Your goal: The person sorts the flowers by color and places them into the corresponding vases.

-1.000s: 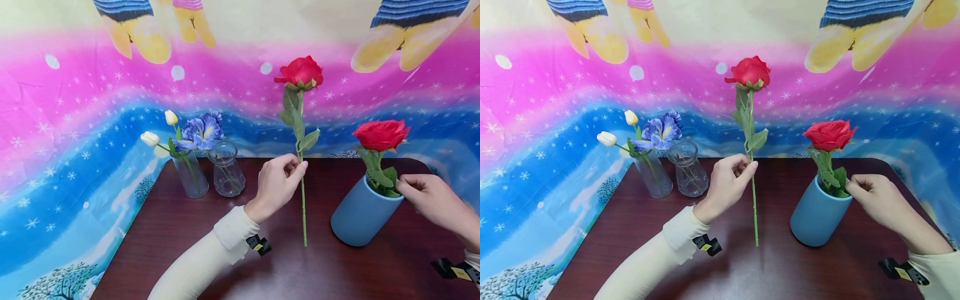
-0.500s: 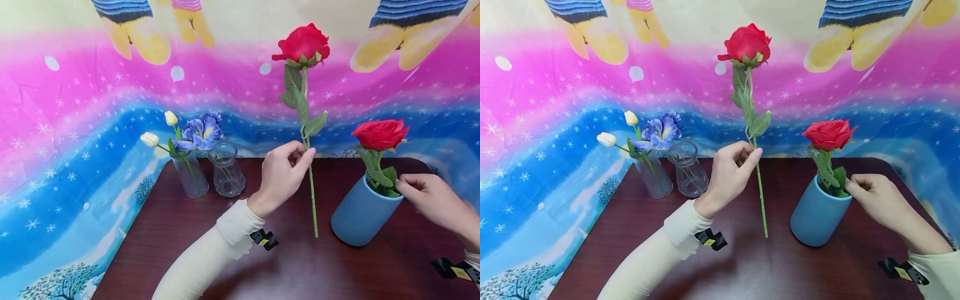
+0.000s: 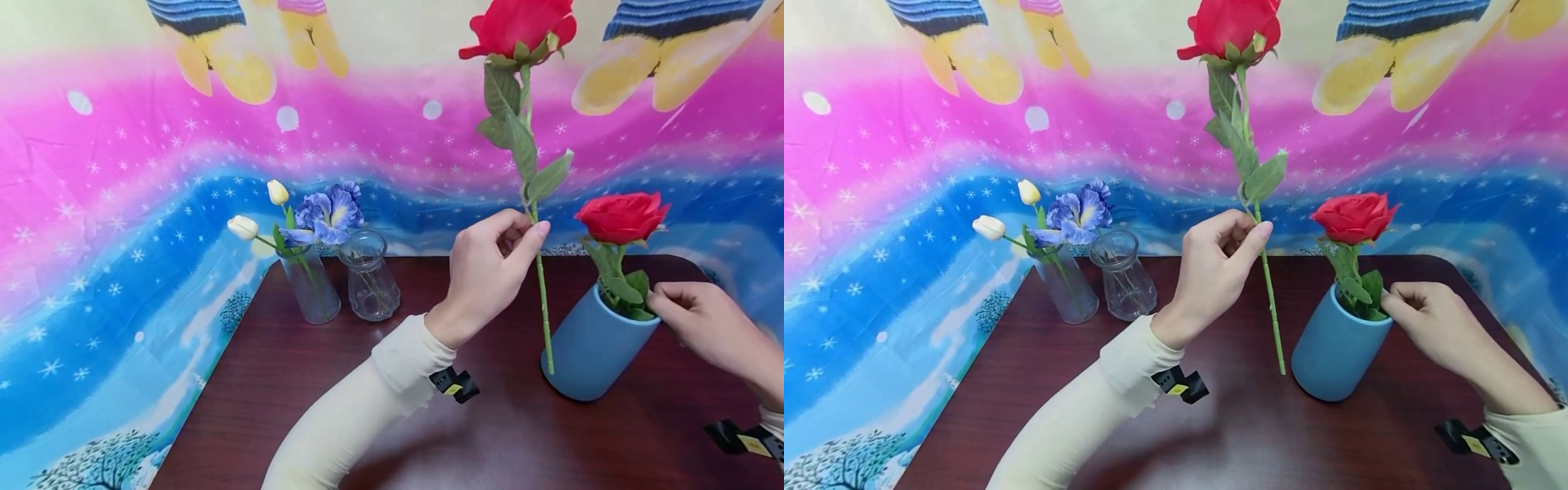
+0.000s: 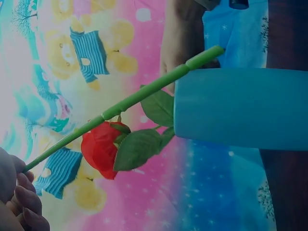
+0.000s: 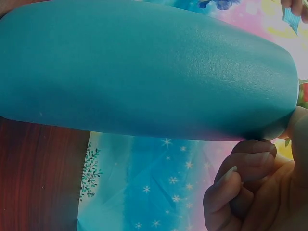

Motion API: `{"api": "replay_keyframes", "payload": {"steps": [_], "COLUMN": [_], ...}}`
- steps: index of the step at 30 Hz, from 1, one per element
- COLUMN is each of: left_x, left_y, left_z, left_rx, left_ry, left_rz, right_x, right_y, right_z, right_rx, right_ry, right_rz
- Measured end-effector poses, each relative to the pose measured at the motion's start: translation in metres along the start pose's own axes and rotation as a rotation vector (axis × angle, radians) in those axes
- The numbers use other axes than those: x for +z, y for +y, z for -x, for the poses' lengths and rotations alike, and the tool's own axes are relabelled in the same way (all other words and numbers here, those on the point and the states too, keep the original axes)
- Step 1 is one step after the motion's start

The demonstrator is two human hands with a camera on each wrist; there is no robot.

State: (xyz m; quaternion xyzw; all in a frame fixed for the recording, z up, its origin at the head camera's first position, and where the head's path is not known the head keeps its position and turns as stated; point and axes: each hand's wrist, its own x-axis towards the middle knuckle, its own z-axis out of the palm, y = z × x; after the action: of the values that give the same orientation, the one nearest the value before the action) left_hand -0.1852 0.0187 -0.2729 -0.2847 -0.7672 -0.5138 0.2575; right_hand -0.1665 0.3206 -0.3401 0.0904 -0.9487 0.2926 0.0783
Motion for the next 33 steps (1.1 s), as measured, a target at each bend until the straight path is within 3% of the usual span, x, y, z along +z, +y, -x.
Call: {"api": "replay_keyframes", "payload": {"steps": [18,24,33], "left_x": [0.019,0.027,0.037], "left_y": [0.03,0.034,0.034], "left_z": [-0.03,-0.036,-0.042], "left_rx": [0.02,0.004,0.028], "left_ry": [0.044,0.042,0.096], "left_rz": [-0.106,-0.11,-0.15], "right_x": [0.001,0.001,0.001], "right_y": [0.002,0.002,0.003], "right_z": [-0.002,-0.001,0.0], "right_rx": [-0.01,-0.005,0.001], "right_ry": [-0.001,-0.002,-0.005], "right_rz": [0.01,-0.001,-0.016]}}
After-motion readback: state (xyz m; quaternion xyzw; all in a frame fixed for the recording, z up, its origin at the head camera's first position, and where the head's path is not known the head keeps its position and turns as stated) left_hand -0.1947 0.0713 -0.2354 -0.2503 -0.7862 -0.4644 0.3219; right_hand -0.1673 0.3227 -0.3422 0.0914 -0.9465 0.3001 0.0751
